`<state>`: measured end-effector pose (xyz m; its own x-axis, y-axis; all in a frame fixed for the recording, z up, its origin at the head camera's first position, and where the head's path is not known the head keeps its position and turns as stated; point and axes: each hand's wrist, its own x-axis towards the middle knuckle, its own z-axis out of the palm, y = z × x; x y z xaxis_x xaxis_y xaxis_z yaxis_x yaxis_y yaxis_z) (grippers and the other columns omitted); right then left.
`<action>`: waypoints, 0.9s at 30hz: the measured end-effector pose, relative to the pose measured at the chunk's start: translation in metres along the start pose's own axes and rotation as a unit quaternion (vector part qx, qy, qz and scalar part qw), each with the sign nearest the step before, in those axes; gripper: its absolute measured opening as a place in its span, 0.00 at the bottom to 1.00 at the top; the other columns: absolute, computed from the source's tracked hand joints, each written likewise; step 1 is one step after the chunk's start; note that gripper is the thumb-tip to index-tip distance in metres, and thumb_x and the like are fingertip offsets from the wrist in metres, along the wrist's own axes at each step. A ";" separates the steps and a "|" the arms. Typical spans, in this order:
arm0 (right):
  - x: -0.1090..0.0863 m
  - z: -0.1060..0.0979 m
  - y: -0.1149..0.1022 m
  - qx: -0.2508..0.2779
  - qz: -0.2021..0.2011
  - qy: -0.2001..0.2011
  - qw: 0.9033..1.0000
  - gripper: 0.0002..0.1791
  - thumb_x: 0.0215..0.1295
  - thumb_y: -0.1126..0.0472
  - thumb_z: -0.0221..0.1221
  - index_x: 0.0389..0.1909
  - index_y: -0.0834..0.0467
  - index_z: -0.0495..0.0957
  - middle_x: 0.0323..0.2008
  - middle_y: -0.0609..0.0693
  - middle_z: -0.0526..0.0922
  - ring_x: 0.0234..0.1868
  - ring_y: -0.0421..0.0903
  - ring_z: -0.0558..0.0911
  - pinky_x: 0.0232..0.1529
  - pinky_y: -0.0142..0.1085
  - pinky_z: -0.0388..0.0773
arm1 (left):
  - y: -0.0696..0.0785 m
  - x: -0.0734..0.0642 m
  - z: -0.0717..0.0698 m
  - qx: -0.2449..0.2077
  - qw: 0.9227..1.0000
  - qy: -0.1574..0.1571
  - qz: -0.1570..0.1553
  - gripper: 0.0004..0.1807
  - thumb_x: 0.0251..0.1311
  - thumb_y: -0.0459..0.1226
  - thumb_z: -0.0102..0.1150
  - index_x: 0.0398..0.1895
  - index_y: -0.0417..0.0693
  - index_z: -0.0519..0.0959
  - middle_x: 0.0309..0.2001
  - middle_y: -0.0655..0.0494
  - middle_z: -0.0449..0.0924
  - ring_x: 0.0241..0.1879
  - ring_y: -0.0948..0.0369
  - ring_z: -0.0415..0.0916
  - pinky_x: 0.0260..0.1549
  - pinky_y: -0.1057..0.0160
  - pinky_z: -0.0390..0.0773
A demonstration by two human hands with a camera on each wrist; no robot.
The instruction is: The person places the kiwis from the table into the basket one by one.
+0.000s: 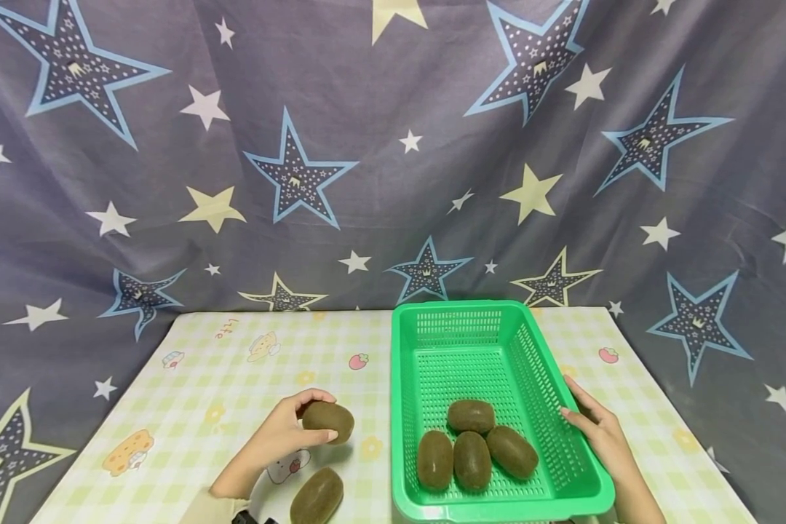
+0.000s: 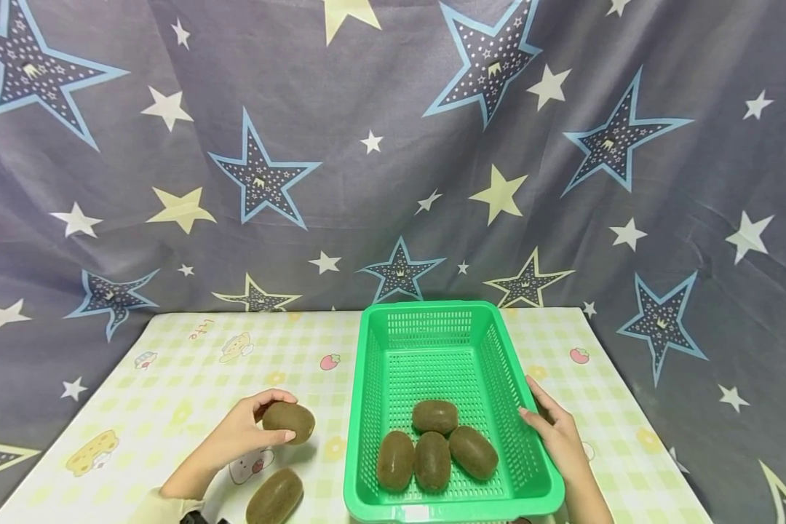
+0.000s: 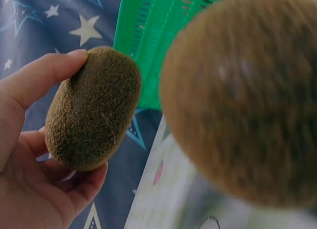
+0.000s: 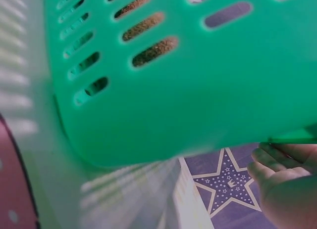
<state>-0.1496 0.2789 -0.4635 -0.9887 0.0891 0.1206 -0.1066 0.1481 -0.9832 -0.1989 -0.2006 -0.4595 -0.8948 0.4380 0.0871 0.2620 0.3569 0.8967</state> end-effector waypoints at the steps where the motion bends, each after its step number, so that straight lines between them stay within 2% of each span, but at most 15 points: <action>1: 0.000 0.000 0.000 0.000 -0.001 -0.001 1.000 0.32 0.68 0.65 0.53 0.68 0.70 0.54 0.50 0.20 0.69 0.47 0.24 0.74 0.40 0.24 0.76 | 0.001 0.001 0.001 -0.003 1.000 0.002 -0.003 0.27 0.50 0.38 0.69 0.52 0.37 0.73 0.47 0.46 0.76 0.39 0.56 0.74 0.39 0.65 0.77; 6: 0.000 -0.001 0.001 -0.001 -0.004 -0.003 1.000 0.31 0.68 0.66 0.53 0.69 0.70 0.54 0.50 0.20 0.69 0.47 0.25 0.75 0.40 0.25 0.77 | 0.009 0.007 0.009 -0.006 1.000 0.007 -0.003 0.27 0.49 0.38 0.70 0.52 0.36 0.73 0.47 0.48 0.77 0.39 0.57 0.75 0.38 0.65 0.76; 13: 0.000 0.000 0.001 0.001 -0.009 -0.003 1.000 0.31 0.68 0.66 0.53 0.68 0.71 0.54 0.50 0.20 0.69 0.47 0.23 0.74 0.41 0.23 0.76 | 0.021 0.016 0.020 -0.011 1.000 0.016 -0.001 0.26 0.49 0.39 0.71 0.51 0.42 0.75 0.45 0.51 0.78 0.38 0.57 0.75 0.37 0.64 0.76; 16: 0.000 0.001 0.000 0.006 -0.010 -0.004 1.000 0.32 0.68 0.66 0.53 0.68 0.72 0.54 0.50 0.21 0.69 0.47 0.24 0.74 0.40 0.24 0.76 | 0.026 0.018 0.023 -0.021 1.000 0.020 0.010 0.24 0.49 0.38 0.70 0.50 0.43 0.75 0.45 0.50 0.78 0.37 0.58 0.75 0.36 0.64 0.76; 21: 0.000 0.001 0.000 0.008 -0.007 -0.004 1.000 0.31 0.68 0.66 0.53 0.68 0.71 0.54 0.50 0.20 0.69 0.47 0.24 0.75 0.40 0.24 0.77 | 0.031 0.019 0.026 -0.027 0.999 0.013 0.035 0.25 0.50 0.37 0.70 0.51 0.39 0.74 0.45 0.47 0.78 0.38 0.58 0.75 0.36 0.64 0.77; 27: 0.000 0.000 0.001 0.006 -0.003 0.002 1.000 0.31 0.67 0.67 0.53 0.68 0.69 0.55 0.49 0.19 0.69 0.46 0.24 0.75 0.40 0.24 0.76 | 0.039 0.021 0.028 -0.030 0.999 0.015 0.039 0.25 0.50 0.36 0.70 0.51 0.38 0.73 0.46 0.46 0.78 0.39 0.57 0.75 0.37 0.65 0.76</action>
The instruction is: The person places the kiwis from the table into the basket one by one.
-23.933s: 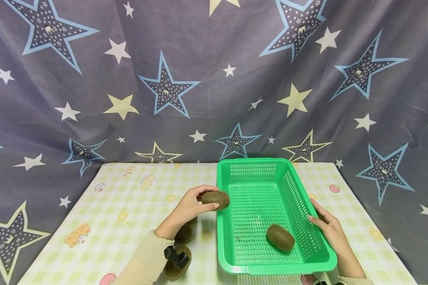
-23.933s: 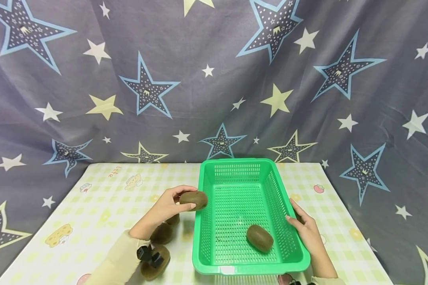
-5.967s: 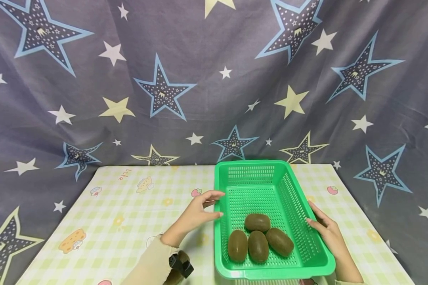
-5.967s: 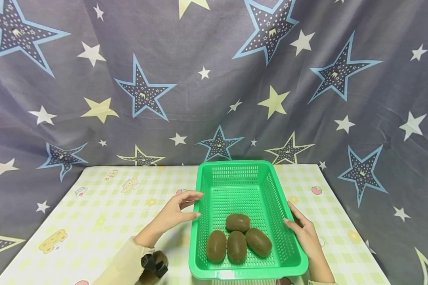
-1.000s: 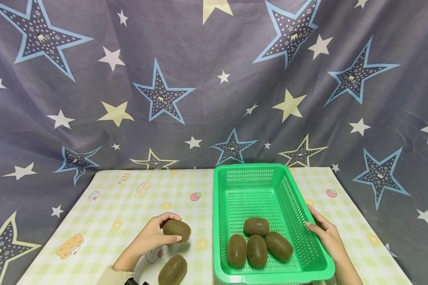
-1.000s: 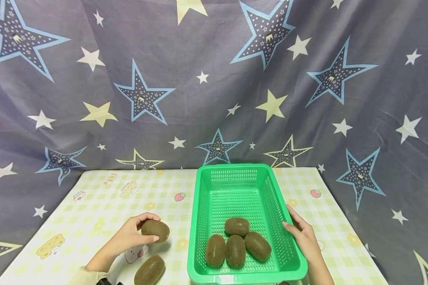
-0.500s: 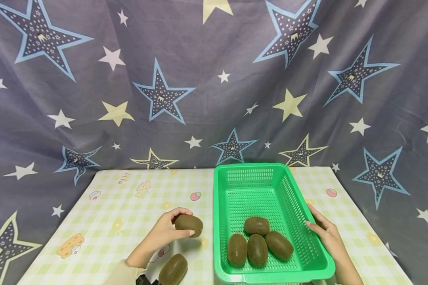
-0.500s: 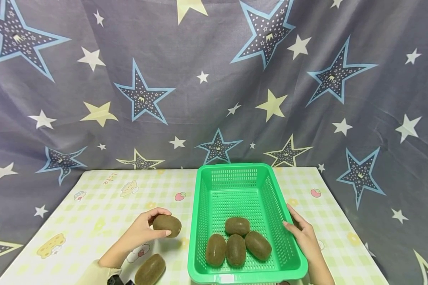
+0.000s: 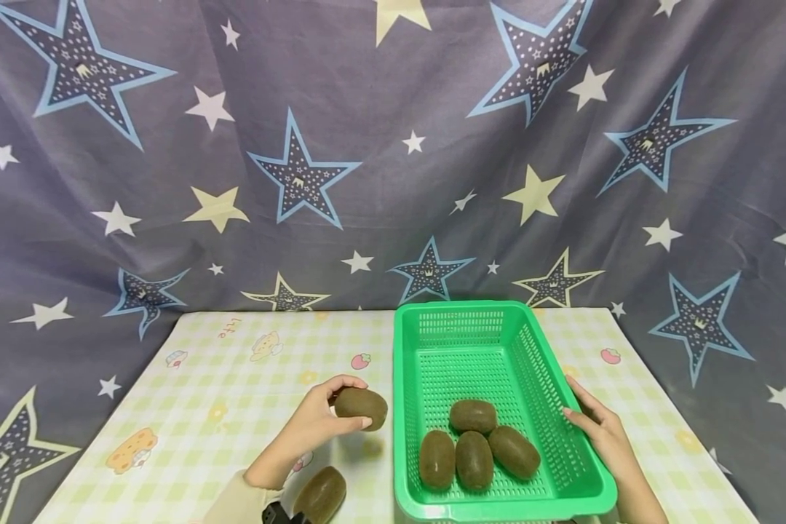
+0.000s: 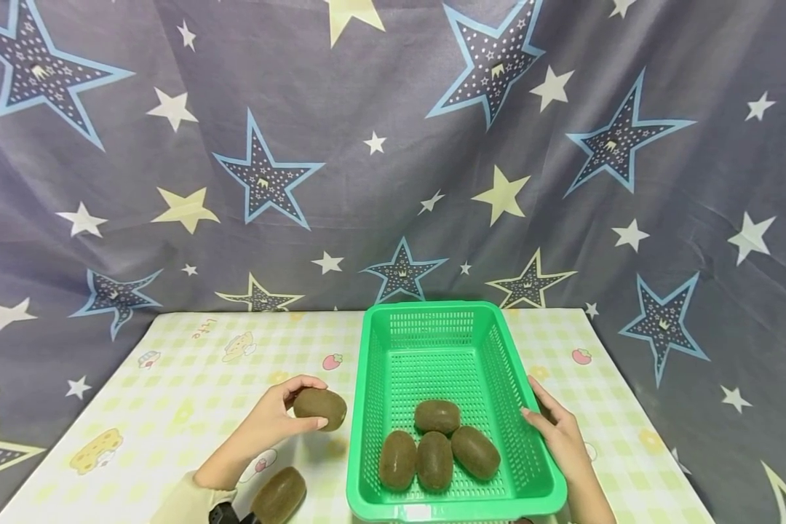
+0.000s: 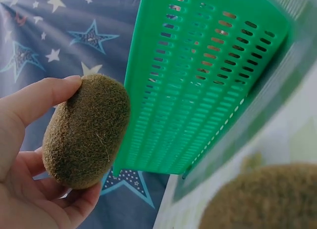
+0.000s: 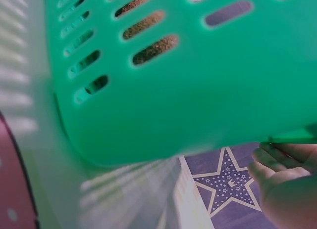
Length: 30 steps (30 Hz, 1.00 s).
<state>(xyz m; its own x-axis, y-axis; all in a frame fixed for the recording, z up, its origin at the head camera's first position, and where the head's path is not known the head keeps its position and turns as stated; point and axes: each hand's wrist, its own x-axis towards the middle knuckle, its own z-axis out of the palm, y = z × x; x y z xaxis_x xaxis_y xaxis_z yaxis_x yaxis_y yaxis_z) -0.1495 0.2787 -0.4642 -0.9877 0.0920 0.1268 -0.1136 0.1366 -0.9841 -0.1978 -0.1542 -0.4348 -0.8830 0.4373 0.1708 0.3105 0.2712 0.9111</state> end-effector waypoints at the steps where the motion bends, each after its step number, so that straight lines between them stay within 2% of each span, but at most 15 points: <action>1: 0.000 0.000 0.000 0.000 0.001 0.001 1.000 0.31 0.67 0.67 0.53 0.68 0.69 0.55 0.49 0.19 0.69 0.46 0.24 0.74 0.40 0.24 0.76 | 0.001 0.001 0.000 -0.003 1.000 0.001 0.000 0.25 0.50 0.36 0.70 0.51 0.39 0.74 0.46 0.46 0.78 0.39 0.57 0.75 0.37 0.65 0.76; 13: 0.002 -0.001 -0.003 -0.012 0.002 -0.002 1.000 0.31 0.67 0.65 0.54 0.69 0.68 0.55 0.49 0.18 0.68 0.47 0.20 0.72 0.42 0.21 0.74 | 0.009 0.005 0.007 -0.016 1.000 0.013 0.007 0.24 0.49 0.35 0.70 0.49 0.39 0.75 0.44 0.47 0.79 0.38 0.60 0.76 0.38 0.66 0.76; 22: 0.002 -0.001 -0.003 0.000 0.014 -0.006 1.000 0.32 0.67 0.66 0.54 0.68 0.69 0.54 0.48 0.18 0.69 0.45 0.24 0.75 0.39 0.25 0.77 | 0.015 0.011 0.013 -0.019 1.000 0.019 0.005 0.23 0.48 0.35 0.71 0.49 0.41 0.76 0.44 0.48 0.79 0.40 0.58 0.76 0.41 0.66 0.75; 30: 0.001 -0.001 0.001 0.006 0.005 -0.006 1.000 0.31 0.67 0.67 0.53 0.68 0.69 0.54 0.49 0.19 0.69 0.47 0.22 0.73 0.41 0.24 0.76 | 0.021 0.019 0.021 -0.018 0.999 0.028 0.026 0.23 0.47 0.36 0.72 0.48 0.42 0.77 0.45 0.50 0.80 0.40 0.61 0.75 0.43 0.67 0.73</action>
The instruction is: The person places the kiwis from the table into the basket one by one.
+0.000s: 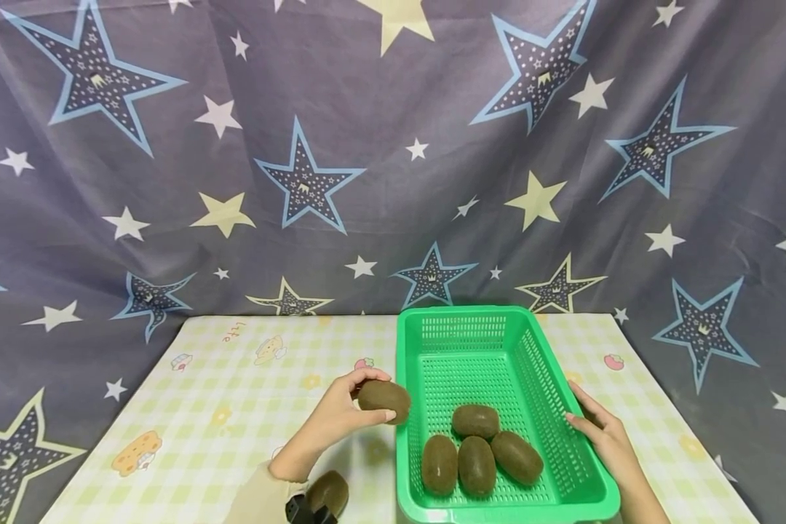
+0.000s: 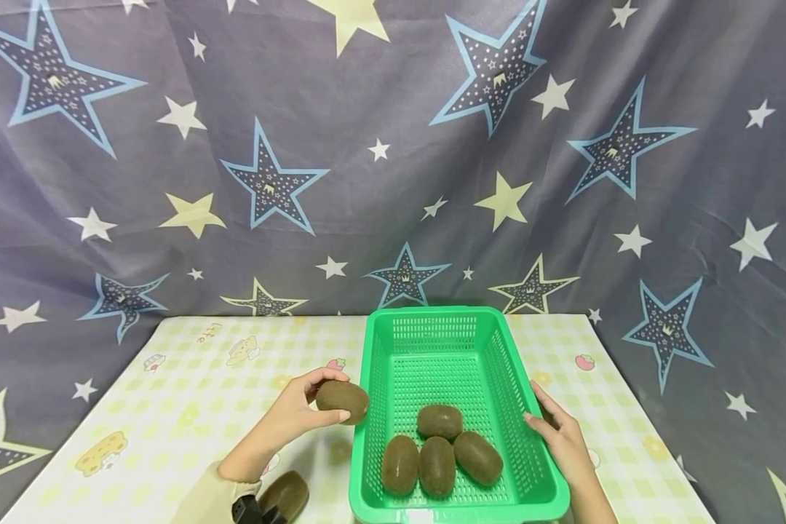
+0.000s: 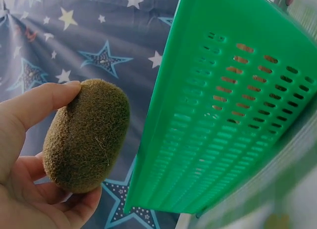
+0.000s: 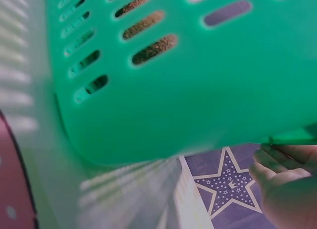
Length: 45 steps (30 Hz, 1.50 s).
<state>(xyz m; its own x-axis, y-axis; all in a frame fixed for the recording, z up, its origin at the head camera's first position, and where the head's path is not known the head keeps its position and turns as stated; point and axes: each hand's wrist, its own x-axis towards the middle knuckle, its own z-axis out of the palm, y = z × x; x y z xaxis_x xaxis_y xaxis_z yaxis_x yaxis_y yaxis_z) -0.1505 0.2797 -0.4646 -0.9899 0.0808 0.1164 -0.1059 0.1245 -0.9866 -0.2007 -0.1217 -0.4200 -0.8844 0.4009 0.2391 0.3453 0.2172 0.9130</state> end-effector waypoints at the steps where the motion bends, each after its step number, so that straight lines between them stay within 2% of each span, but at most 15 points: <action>1: 0.000 0.000 0.000 -0.002 0.002 0.001 1.000 0.31 0.67 0.67 0.53 0.68 0.69 0.54 0.49 0.19 0.69 0.47 0.21 0.73 0.41 0.23 0.76 | 0.000 0.001 0.001 -0.002 1.000 -0.001 0.002 0.23 0.47 0.36 0.72 0.48 0.42 0.77 0.45 0.49 0.80 0.40 0.61 0.75 0.43 0.67 0.73; 6: 0.000 -0.001 0.000 -0.011 0.015 0.004 1.000 0.32 0.68 0.65 0.54 0.69 0.68 0.54 0.49 0.18 0.68 0.47 0.21 0.73 0.41 0.24 0.76 | 0.004 0.007 0.009 -0.011 1.000 -0.018 -0.001 0.24 0.48 0.35 0.71 0.50 0.39 0.76 0.44 0.49 0.79 0.39 0.60 0.75 0.41 0.67 0.75; 11: -0.001 -0.002 -0.001 -0.015 0.019 0.002 1.000 0.33 0.68 0.64 0.54 0.69 0.68 0.53 0.49 0.19 0.67 0.47 0.21 0.73 0.41 0.24 0.76 | 0.006 0.015 0.019 -0.020 0.999 -0.032 -0.008 0.24 0.49 0.36 0.71 0.50 0.43 0.76 0.43 0.50 0.78 0.38 0.59 0.75 0.38 0.65 0.76; 19: 0.000 -0.001 0.000 -0.018 0.011 0.005 1.000 0.31 0.68 0.65 0.54 0.69 0.65 0.56 0.49 0.19 0.67 0.48 0.20 0.71 0.42 0.22 0.75 | 0.002 0.029 0.034 -0.007 0.999 -0.029 -0.015 0.24 0.49 0.34 0.70 0.51 0.43 0.76 0.45 0.51 0.78 0.38 0.61 0.73 0.38 0.65 0.75; 26: 0.000 0.000 -0.001 -0.017 0.019 0.005 1.000 0.32 0.68 0.65 0.54 0.69 0.68 0.54 0.48 0.18 0.67 0.47 0.21 0.72 0.41 0.23 0.76 | 0.028 0.032 0.042 0.018 0.999 -0.030 0.032 0.22 0.49 0.31 0.69 0.49 0.38 0.76 0.48 0.45 0.77 0.39 0.60 0.75 0.39 0.64 0.77; 31: 0.000 0.002 -0.003 -0.014 0.012 0.008 1.000 0.32 0.67 0.66 0.54 0.68 0.69 0.54 0.48 0.19 0.68 0.47 0.21 0.73 0.41 0.23 0.76 | 0.034 0.035 0.047 0.042 0.998 -0.019 0.041 0.21 0.49 0.30 0.69 0.48 0.38 0.77 0.49 0.45 0.77 0.43 0.54 0.75 0.43 0.60 0.76; 36: 0.000 0.002 -0.003 -0.017 0.015 0.007 1.000 0.32 0.68 0.65 0.53 0.69 0.68 0.55 0.48 0.18 0.68 0.47 0.21 0.73 0.41 0.23 0.76 | 0.029 0.038 0.047 0.029 0.999 -0.005 0.041 0.18 0.50 0.25 0.65 0.47 0.34 0.77 0.47 0.41 0.78 0.48 0.48 0.74 0.50 0.47 0.72; 40: 0.001 0.001 -0.003 -0.015 0.014 0.007 1.000 0.32 0.68 0.66 0.53 0.69 0.68 0.55 0.49 0.18 0.68 0.47 0.21 0.73 0.41 0.23 0.76 | 0.023 0.040 0.045 0.022 0.999 -0.009 0.038 0.18 0.51 0.25 0.64 0.48 0.33 0.76 0.47 0.43 0.79 0.48 0.50 0.74 0.51 0.47 0.72; 45: 0.001 0.001 -0.002 -0.018 0.014 0.010 1.000 0.32 0.67 0.65 0.54 0.69 0.68 0.55 0.48 0.18 0.68 0.47 0.20 0.72 0.41 0.22 0.75 | -0.001 0.041 0.039 0.004 0.999 -0.017 0.036 0.19 0.52 0.26 0.64 0.49 0.35 0.76 0.48 0.42 0.78 0.49 0.49 0.75 0.52 0.48 0.72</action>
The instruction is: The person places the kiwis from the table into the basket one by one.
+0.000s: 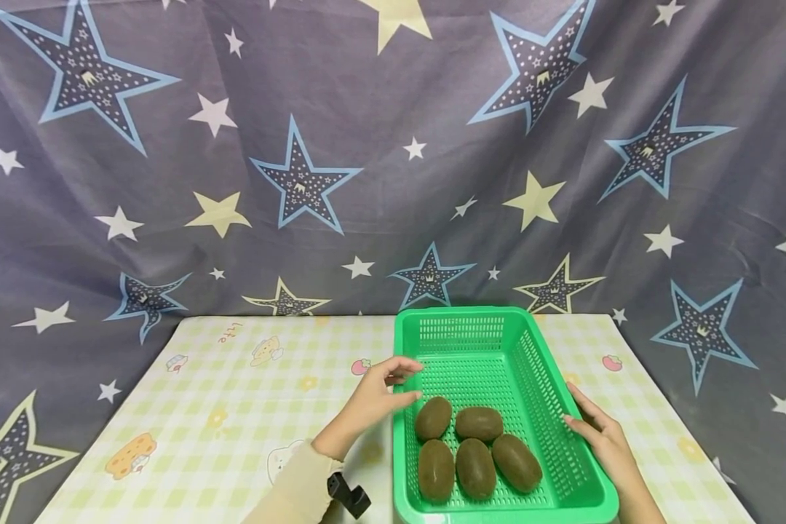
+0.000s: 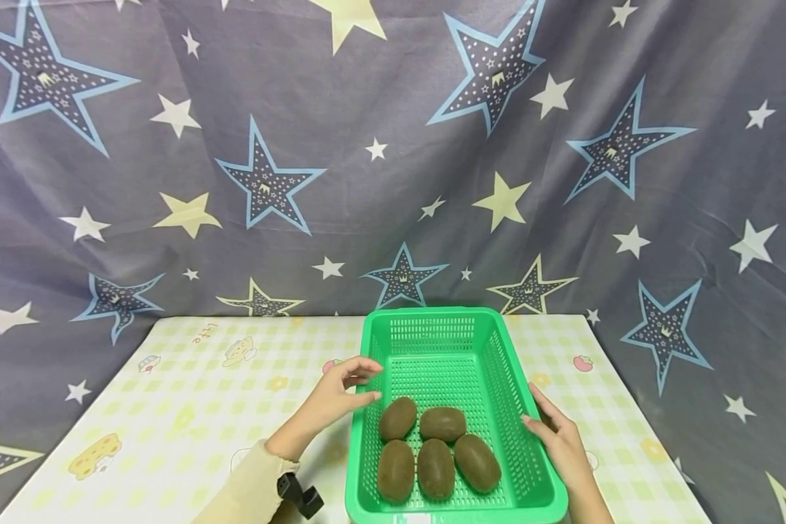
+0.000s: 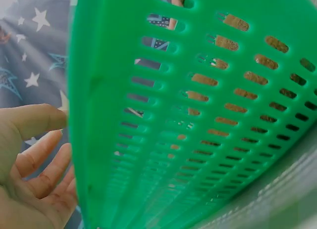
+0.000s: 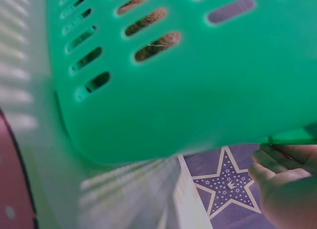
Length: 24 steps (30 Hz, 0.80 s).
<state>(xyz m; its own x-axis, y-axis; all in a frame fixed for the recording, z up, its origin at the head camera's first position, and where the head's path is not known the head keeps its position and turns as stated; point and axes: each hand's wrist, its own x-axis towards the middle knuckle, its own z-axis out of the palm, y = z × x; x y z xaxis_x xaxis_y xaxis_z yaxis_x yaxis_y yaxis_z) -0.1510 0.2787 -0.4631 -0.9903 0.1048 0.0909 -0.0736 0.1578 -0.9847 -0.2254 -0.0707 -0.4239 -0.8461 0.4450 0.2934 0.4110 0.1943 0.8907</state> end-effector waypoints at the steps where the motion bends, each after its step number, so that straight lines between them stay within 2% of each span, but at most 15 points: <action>1: 0.000 0.000 0.000 -0.002 0.000 0.000 1.000 0.32 0.67 0.65 0.54 0.69 0.68 0.55 0.48 0.18 0.67 0.47 0.20 0.71 0.42 0.22 0.75 | -0.005 -0.001 -0.002 -0.003 1.000 0.000 -0.002 0.19 0.52 0.26 0.64 0.49 0.36 0.76 0.48 0.43 0.78 0.49 0.49 0.75 0.52 0.49 0.72; 4: -0.001 -0.001 0.000 -0.010 0.003 0.002 1.000 0.32 0.67 0.64 0.54 0.69 0.66 0.55 0.48 0.18 0.67 0.47 0.19 0.71 0.42 0.21 0.74 | -0.013 -0.006 -0.011 -0.009 1.000 -0.002 -0.001 0.19 0.52 0.28 0.65 0.49 0.37 0.76 0.48 0.43 0.79 0.49 0.48 0.75 0.51 0.53 0.74; 8: -0.001 -0.001 -0.001 -0.019 0.009 0.002 1.000 0.32 0.68 0.63 0.54 0.69 0.65 0.55 0.50 0.20 0.66 0.47 0.18 0.70 0.42 0.21 0.74 | -0.015 -0.017 -0.024 0.000 1.000 -0.011 0.001 0.18 0.53 0.31 0.66 0.48 0.38 0.76 0.47 0.43 0.78 0.49 0.47 0.75 0.50 0.57 0.74; 16: -0.002 0.000 -0.001 -0.001 0.008 -0.007 1.000 0.33 0.67 0.63 0.54 0.69 0.68 0.54 0.49 0.19 0.67 0.48 0.19 0.71 0.43 0.21 0.74 | -0.019 -0.043 -0.052 0.022 0.999 -0.035 -0.013 0.19 0.53 0.29 0.65 0.49 0.37 0.75 0.46 0.45 0.78 0.47 0.55 0.76 0.49 0.56 0.75; 20: -0.002 0.000 0.000 0.000 0.006 0.000 1.000 0.32 0.67 0.64 0.54 0.69 0.67 0.55 0.48 0.18 0.68 0.47 0.20 0.72 0.42 0.22 0.74 | -0.026 -0.055 -0.068 0.033 0.998 -0.053 -0.023 0.19 0.55 0.33 0.64 0.50 0.39 0.75 0.46 0.46 0.78 0.46 0.61 0.75 0.49 0.58 0.75; 24: 0.000 0.000 0.001 -0.005 0.007 0.002 1.000 0.32 0.67 0.64 0.54 0.69 0.67 0.55 0.48 0.18 0.67 0.47 0.20 0.71 0.42 0.22 0.74 | -0.034 -0.070 -0.084 0.037 0.994 -0.094 -0.026 0.17 0.58 0.35 0.63 0.51 0.42 0.75 0.47 0.48 0.78 0.47 0.64 0.75 0.49 0.60 0.74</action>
<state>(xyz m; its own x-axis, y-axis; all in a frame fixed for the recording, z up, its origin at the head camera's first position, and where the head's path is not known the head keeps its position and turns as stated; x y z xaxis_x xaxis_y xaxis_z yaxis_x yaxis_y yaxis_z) -0.1508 0.2792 -0.4640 -0.9908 0.1103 0.0783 -0.0594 0.1660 -0.9843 -0.2089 -0.1819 -0.4452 -0.7912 0.5874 0.1703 0.3980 0.2830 0.8726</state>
